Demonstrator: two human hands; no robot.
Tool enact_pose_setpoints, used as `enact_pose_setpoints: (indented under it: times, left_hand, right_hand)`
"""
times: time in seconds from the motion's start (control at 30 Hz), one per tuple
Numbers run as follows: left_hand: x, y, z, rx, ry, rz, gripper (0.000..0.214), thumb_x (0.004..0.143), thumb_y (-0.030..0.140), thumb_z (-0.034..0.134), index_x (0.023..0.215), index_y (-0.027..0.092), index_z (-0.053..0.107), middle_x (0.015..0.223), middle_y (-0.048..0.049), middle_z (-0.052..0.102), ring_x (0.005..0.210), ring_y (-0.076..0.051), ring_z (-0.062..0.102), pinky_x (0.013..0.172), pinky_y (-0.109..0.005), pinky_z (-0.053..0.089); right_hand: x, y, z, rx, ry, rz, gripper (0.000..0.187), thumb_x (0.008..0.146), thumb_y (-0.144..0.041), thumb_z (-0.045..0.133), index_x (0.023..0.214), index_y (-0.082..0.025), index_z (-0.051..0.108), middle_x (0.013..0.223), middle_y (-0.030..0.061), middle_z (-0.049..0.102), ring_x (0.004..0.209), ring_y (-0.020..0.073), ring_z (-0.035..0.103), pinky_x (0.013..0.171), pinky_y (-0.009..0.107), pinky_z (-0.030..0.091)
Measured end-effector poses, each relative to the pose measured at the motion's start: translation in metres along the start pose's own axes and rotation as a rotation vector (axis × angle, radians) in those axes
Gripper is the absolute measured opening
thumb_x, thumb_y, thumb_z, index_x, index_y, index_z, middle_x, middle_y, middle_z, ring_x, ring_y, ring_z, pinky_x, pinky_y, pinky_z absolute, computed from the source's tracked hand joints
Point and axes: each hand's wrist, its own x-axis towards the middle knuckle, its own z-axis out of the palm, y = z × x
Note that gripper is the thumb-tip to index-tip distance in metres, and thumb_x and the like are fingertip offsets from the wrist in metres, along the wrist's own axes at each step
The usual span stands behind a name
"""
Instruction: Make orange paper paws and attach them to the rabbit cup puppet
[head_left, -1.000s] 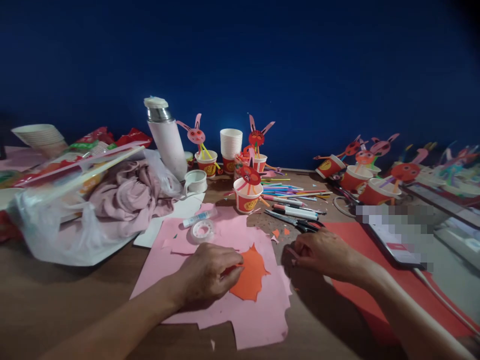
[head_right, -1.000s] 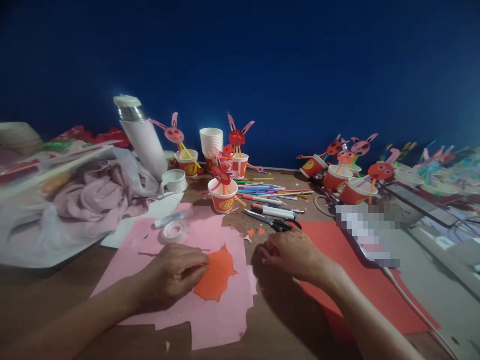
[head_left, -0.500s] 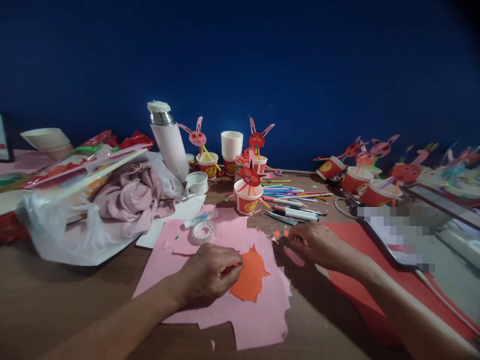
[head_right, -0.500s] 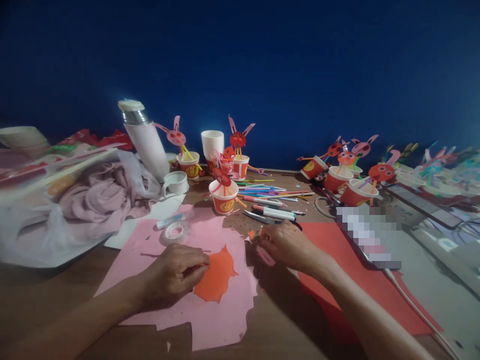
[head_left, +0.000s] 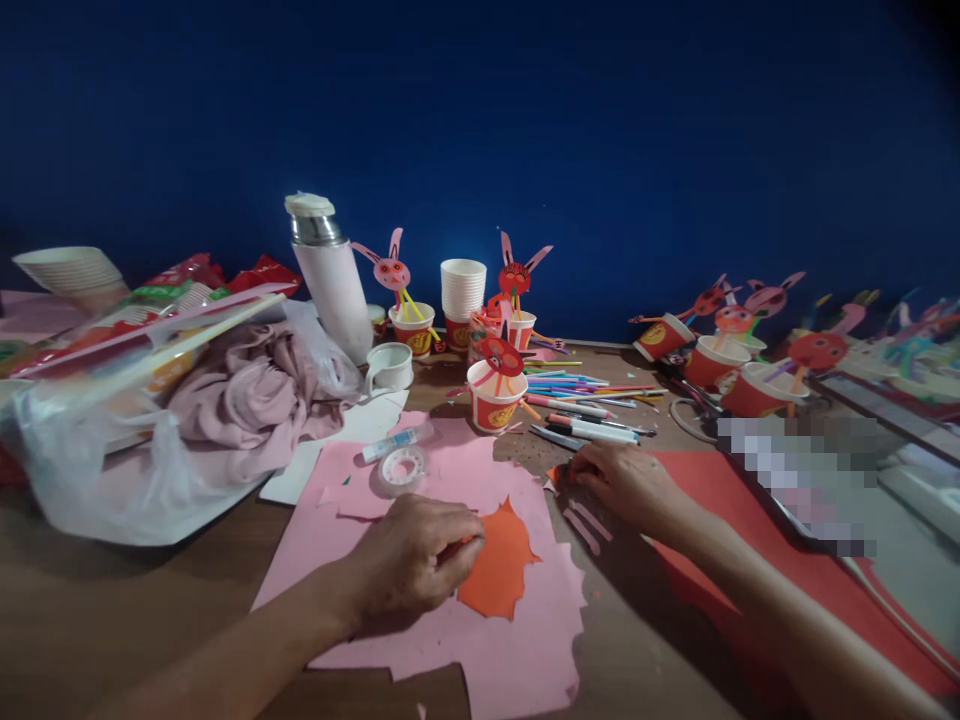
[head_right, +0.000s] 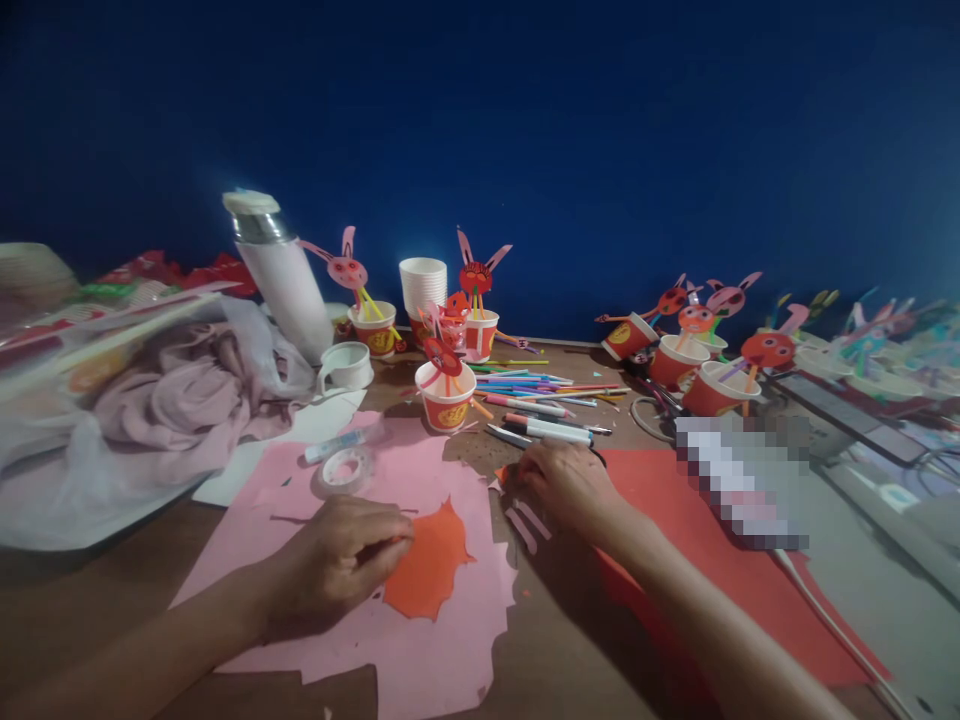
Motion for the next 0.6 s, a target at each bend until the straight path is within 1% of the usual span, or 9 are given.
enact_pose_setpoints:
  times: [0.13, 0.3, 0.4, 0.5, 0.6]
  left_hand:
    - [0.001, 0.0, 0.0, -0.003, 0.014, -0.012, 0.025, 0.076, 0.008, 0.04, 0.058, 0.017, 0.027, 0.051, 0.0054, 0.031, 0.049, -0.007, 0.027, 0.049, -0.022, 0.021]
    - [0.0, 0.001, -0.001, -0.008, 0.023, -0.02, 0.024, 0.077, 0.009, 0.04, 0.056, 0.017, 0.03, 0.051, 0.0054, 0.031, 0.048, -0.007, 0.027, 0.049, -0.022, 0.022]
    - [0.0, 0.001, -0.002, -0.017, 0.017, -0.02, 0.023, 0.077, 0.009, 0.039, 0.055, 0.017, 0.034, 0.051, 0.0051, 0.031, 0.048, -0.008, 0.028, 0.049, -0.022, 0.023]
    - [0.0, 0.001, -0.002, -0.029, 0.012, -0.029, 0.023, 0.077, 0.009, 0.039, 0.055, 0.017, 0.036, 0.052, 0.005, 0.031, 0.048, -0.008, 0.028, 0.049, -0.021, 0.024]
    - [0.0, 0.002, -0.001, -0.039, 0.008, -0.041, 0.023, 0.077, 0.01, 0.039, 0.055, 0.017, 0.034, 0.052, 0.005, 0.031, 0.048, -0.008, 0.027, 0.048, -0.022, 0.023]
  right_hand:
    - [0.0, 0.0, -0.001, 0.016, -0.03, 0.031, 0.017, 0.078, -0.023, 0.05, 0.083, -0.023, 0.066, 0.085, 0.002, 0.068, 0.078, 0.0177, 0.06, 0.058, 0.023, 0.034]
    - [0.0, -0.001, 0.0, 0.032, -0.015, 0.044, 0.015, 0.076, -0.02, 0.051, 0.08, -0.021, 0.065, 0.082, 0.0028, 0.068, 0.074, 0.0174, 0.059, 0.056, 0.023, 0.033]
    - [-0.001, -0.003, -0.001, 0.04, -0.005, 0.034, 0.014, 0.075, -0.019, 0.05, 0.078, -0.02, 0.064, 0.079, 0.0032, 0.067, 0.071, 0.0167, 0.058, 0.055, 0.022, 0.032]
    - [-0.002, -0.007, -0.006, 0.119, -0.011, 0.007, 0.014, 0.076, -0.019, 0.049, 0.077, -0.019, 0.063, 0.075, 0.0025, 0.067, 0.068, 0.0156, 0.058, 0.054, 0.022, 0.033]
    - [-0.001, -0.013, -0.011, 0.215, -0.029, -0.034, 0.019, 0.076, -0.019, 0.049, 0.087, -0.02, 0.064, 0.078, 0.0024, 0.067, 0.069, 0.0159, 0.059, 0.055, 0.022, 0.035]
